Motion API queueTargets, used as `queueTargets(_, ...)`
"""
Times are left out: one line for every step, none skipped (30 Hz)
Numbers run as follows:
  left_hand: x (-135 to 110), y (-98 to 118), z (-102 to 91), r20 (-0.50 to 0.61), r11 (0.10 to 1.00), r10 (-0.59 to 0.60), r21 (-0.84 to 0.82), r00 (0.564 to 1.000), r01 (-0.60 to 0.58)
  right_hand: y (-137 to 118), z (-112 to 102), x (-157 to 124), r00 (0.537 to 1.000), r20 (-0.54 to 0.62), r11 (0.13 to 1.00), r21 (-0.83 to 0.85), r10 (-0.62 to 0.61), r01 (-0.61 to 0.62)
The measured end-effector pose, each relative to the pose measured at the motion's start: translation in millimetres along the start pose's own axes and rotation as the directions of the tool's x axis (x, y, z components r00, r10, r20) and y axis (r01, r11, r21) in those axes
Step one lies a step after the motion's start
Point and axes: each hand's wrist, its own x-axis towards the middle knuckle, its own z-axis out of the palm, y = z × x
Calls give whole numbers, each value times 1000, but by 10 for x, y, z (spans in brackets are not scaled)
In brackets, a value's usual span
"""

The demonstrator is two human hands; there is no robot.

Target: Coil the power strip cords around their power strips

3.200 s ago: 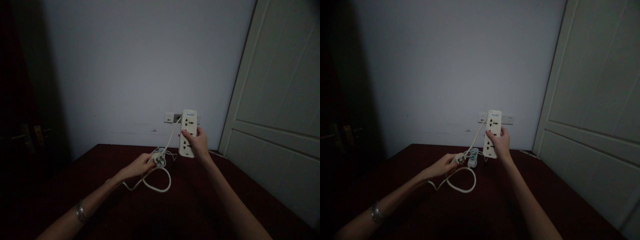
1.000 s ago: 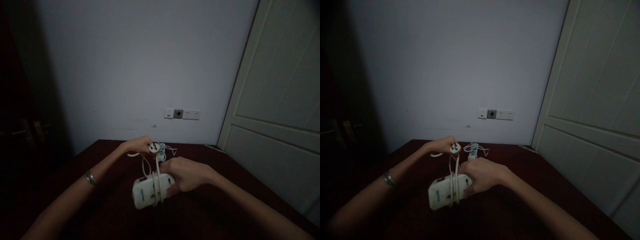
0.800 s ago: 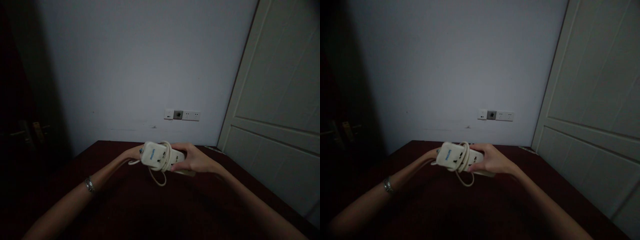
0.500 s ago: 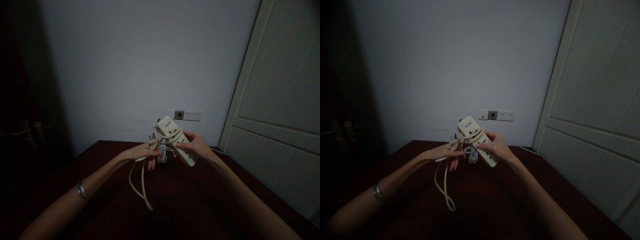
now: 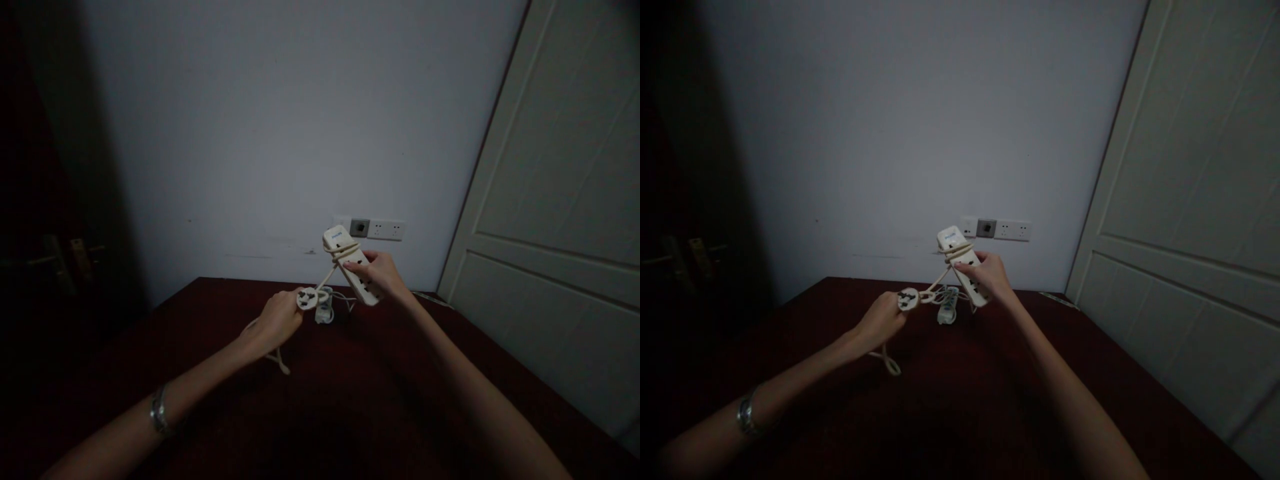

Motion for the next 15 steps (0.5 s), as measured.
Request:
queueTargets(-17,-27,4,-18,998,13,55,1000,-12,17,14,18,1000,-1,998,-63,-12,12)
queueTargets(-33,-51,3,-37,995,41,97,998,-37,31,32,28,1000,3,991,-135,-25,25)
queueTargets(-48,-73,-3,-52,989,78,130,996,-70,44,55,31,999,9,976,-213,-43,44)
queueTargets(-59,-90,-13,-64,982,116,160,991,-104,56,82,26,997,20,953,-295,-69,72)
queueTargets(-67,-103,-27,-69,971,157,194,985,-141,67,112,16,995,41,920,-378,-95,104)
queueTargets(-74,-112,-44,-68,955,204,231,977,-184,79,142,1,991,70,877,-461,-118,137)
queueTargets(-80,-118,-66,-69,935,256,273,964,-228,94,170,-15,986,96,820,-547,-138,168)
queueTargets(-87,-122,-90,-77,907,314,319,946,-275,111,194,-32,983,110,752,-632,-148,184)
queueTargets(-97,-122,-117,-85,870,379,371,922,-323,133,210,-48,983,119,681,-709,-139,182)
queueTargets(-110,-121,-146,-90,825,447,427,890,-371,157,219,-61,985,133,614,-770,-110,173)
queueTargets(-125,-117,-176,-89,774,511,480,855,-413,185,221,-74,986,151,557,-814,-71,165)
queueTargets(-142,-112,-205,-81,721,568,529,819,-448,213,219,-88,984,178,515,-840,-32,168)
queueTargets(-156,-106,-234,-65,668,619,567,783,-481,241,217,-105,976,216,491,-851,3,187)
queueTargets(-165,-100,-263,-46,621,661,594,749,-511,267,219,-128,964,266,480,-849,28,221)
queueTargets(-166,-93,-292,-32,584,693,611,720,-535,289,228,-158,948,317,472,-841,34,264)
